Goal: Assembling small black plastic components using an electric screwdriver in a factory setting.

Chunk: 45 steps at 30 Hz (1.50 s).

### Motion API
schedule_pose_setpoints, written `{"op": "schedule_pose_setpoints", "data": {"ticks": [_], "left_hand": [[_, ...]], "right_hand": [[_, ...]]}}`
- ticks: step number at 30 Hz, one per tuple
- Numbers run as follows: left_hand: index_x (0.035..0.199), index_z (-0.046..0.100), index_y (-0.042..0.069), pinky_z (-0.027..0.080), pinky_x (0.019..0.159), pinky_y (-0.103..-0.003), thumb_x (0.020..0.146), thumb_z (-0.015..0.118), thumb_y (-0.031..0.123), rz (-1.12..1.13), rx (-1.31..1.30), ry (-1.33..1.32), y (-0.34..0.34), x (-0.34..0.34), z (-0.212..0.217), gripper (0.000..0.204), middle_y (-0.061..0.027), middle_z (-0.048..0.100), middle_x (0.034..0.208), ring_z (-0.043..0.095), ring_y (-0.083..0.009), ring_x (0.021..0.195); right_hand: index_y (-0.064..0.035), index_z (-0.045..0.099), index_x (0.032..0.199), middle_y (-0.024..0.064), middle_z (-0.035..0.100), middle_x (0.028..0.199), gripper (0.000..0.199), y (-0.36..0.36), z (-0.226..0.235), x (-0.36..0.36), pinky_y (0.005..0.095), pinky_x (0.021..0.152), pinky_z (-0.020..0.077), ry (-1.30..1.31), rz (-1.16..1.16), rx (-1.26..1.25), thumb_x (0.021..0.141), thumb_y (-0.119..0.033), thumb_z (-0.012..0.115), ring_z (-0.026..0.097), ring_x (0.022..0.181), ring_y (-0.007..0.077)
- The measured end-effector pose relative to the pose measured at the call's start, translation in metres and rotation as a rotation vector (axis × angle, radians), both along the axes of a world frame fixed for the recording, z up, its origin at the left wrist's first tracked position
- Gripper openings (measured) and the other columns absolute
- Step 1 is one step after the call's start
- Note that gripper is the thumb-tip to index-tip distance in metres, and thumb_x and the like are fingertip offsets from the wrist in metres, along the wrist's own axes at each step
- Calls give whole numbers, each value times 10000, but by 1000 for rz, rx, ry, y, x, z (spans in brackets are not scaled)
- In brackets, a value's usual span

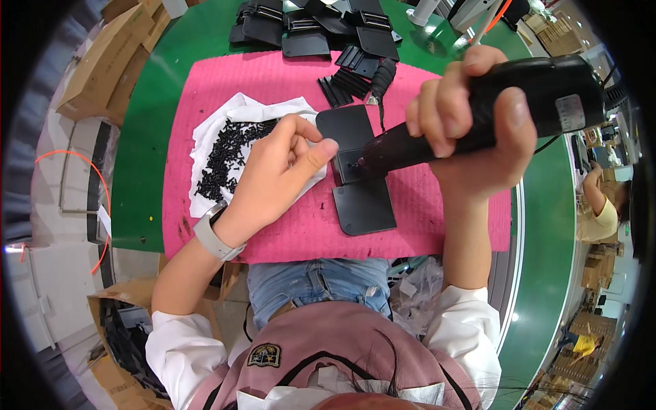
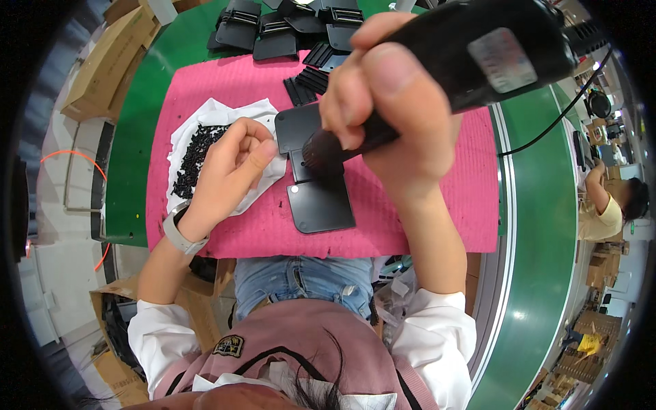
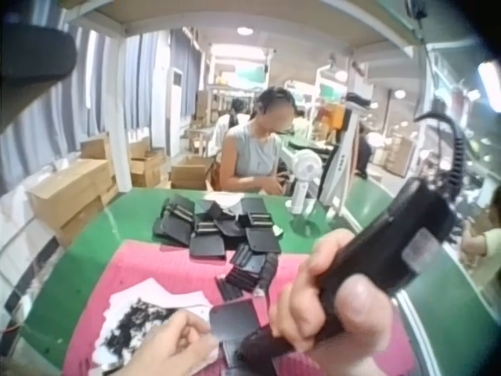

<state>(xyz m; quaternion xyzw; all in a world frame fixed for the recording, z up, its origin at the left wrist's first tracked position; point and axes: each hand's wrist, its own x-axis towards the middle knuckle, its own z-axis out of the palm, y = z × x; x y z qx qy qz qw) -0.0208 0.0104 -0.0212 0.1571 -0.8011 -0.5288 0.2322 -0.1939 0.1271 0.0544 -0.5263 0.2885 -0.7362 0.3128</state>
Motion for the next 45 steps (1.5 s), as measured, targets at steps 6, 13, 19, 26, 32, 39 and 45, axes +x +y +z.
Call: {"op": "schedule_pose_setpoints", "data": {"ticks": [6, 13, 19, 26, 32, 39, 45], "left_hand": [[1063, 453, -82, 430, 435, -251, 890, 600, 226, 2, 296, -293, 3, -7, 10, 382, -86, 601, 626, 582, -138, 451], [1122, 382, -65, 464, 460, -264, 882, 583, 134, -132, 507, -331, 0, -16, 13, 371, -125, 632, 715, 639, -184, 536], [1033, 398, -41, 474, 466, -271, 853, 593, 62, -101, 654, -263, 1, -19, 3, 285, -110, 604, 680, 627, -195, 530], [974, 416, -52, 485, 474, -277, 839, 592, 35, -74, 632, -256, 3, -19, 0, 237, -87, 570, 628, 613, -188, 513], [958, 420, -55, 486, 471, -274, 835, 596, 33, -73, 622, -219, 3, -19, -3, 232, -77, 555, 613, 604, -182, 508], [955, 416, -57, 488, 463, -277, 829, 588, 13, -39, 637, -236, 6, -19, -3, 224, -75, 551, 618, 601, -182, 506], [958, 408, -55, 483, 452, -275, 824, 577, -16, -55, 647, -172, 4, -18, -7, 219, -77, 541, 618, 598, -184, 495]], "right_hand": [[-42, 457, 1081, 26, 451, 609, 388, -4, -1, 9, 289, 504, 403, 120, -92, 77, 859, -354, 525, 402, 427, 111], [-32, 442, 1059, 34, 453, 578, 374, -4, 7, 17, 271, 467, 379, 211, -161, 187, 831, -306, 558, 409, 420, 116], [-23, 429, 947, 39, 447, 562, 289, -18, 5, 26, 256, 428, 348, 181, -106, 187, 807, -200, 609, 401, 412, 109], [0, 427, 884, 22, 404, 509, 266, -30, 7, 30, 237, 368, 292, 310, -82, 153, 803, -165, 619, 367, 362, 90], [-1, 431, 898, 20, 411, 517, 284, -26, 5, 26, 222, 371, 284, 222, -27, 219, 798, -181, 626, 363, 378, 82], [-2, 440, 883, 31, 443, 544, 293, -22, 3, 25, 222, 382, 313, 217, -15, 189, 772, -181, 643, 390, 406, 82], [-1, 470, 854, 30, 477, 571, 298, -23, 2, 27, 220, 404, 352, 259, -40, 179, 737, -179, 678, 434, 437, 85]]}}
